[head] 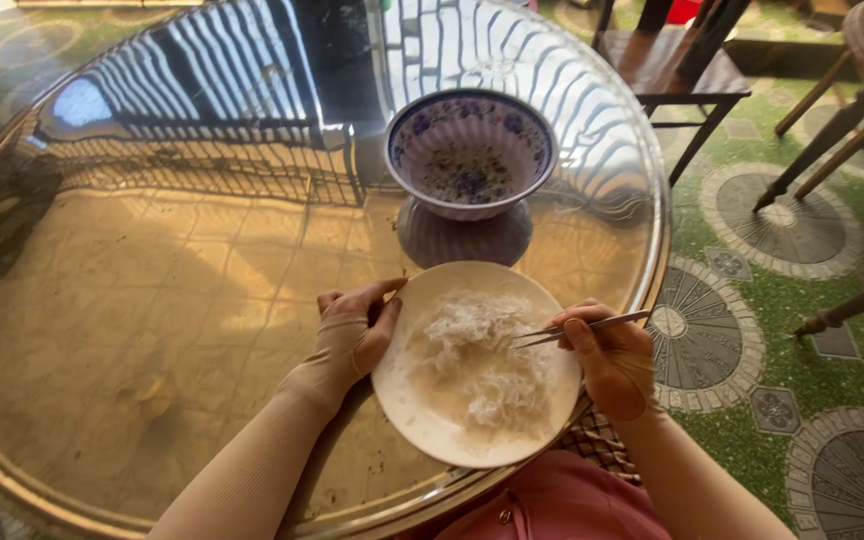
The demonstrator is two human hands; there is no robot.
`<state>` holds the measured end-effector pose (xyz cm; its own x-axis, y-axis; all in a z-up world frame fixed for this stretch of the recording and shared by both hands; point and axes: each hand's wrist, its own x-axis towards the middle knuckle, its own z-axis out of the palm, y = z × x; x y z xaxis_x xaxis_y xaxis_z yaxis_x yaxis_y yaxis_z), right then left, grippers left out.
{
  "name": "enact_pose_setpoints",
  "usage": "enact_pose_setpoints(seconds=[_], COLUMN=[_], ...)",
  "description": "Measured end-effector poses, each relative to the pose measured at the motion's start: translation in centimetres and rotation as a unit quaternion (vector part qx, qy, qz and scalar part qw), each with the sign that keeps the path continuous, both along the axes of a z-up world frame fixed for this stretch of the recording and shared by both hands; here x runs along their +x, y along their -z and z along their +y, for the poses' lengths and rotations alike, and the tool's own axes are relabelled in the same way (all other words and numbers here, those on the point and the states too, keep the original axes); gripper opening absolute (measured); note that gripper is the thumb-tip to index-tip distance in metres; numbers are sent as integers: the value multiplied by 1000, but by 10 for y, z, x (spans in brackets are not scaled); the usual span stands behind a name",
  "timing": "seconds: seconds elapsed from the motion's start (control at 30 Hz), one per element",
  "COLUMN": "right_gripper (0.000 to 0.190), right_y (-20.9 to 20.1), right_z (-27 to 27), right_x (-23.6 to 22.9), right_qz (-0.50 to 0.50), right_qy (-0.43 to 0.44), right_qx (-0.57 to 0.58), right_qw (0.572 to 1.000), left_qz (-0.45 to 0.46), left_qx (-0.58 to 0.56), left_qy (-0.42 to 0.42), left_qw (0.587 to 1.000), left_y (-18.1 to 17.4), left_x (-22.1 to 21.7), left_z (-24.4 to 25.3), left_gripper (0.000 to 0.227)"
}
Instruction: Cleaning impurities from bird's nest material using tweezers on a plate
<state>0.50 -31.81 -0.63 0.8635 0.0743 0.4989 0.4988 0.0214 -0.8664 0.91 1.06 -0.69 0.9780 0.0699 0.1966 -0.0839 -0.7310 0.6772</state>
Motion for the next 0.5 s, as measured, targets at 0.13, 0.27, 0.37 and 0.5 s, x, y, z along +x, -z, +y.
enact_pose_setpoints(seconds=[0.13,0.27,0.37,0.5], right_gripper=[19,20,20,21], right_y=[4,4,5,7], right_z=[-4,-4,-6,-5], right_x=[0,0,-1,3], right_qz=[10,-12,-21,-25], right_qy=[-9,0,2,8], right_qx=[-7,-4,2,10], right_qw=[1000,1000,1000,1000], left_qz=[4,-9,-12,-10], left_qx=[-8,1,-3,-1], left_qy=[-5,6,8,9], left_qw=[1000,1000,1000,1000], left_y=[-5,-16,-15,-14], left_x=[-5,-9,-10,-11], left_z=[-2,-4,-4,-2], left_gripper=[29,29,28,28])
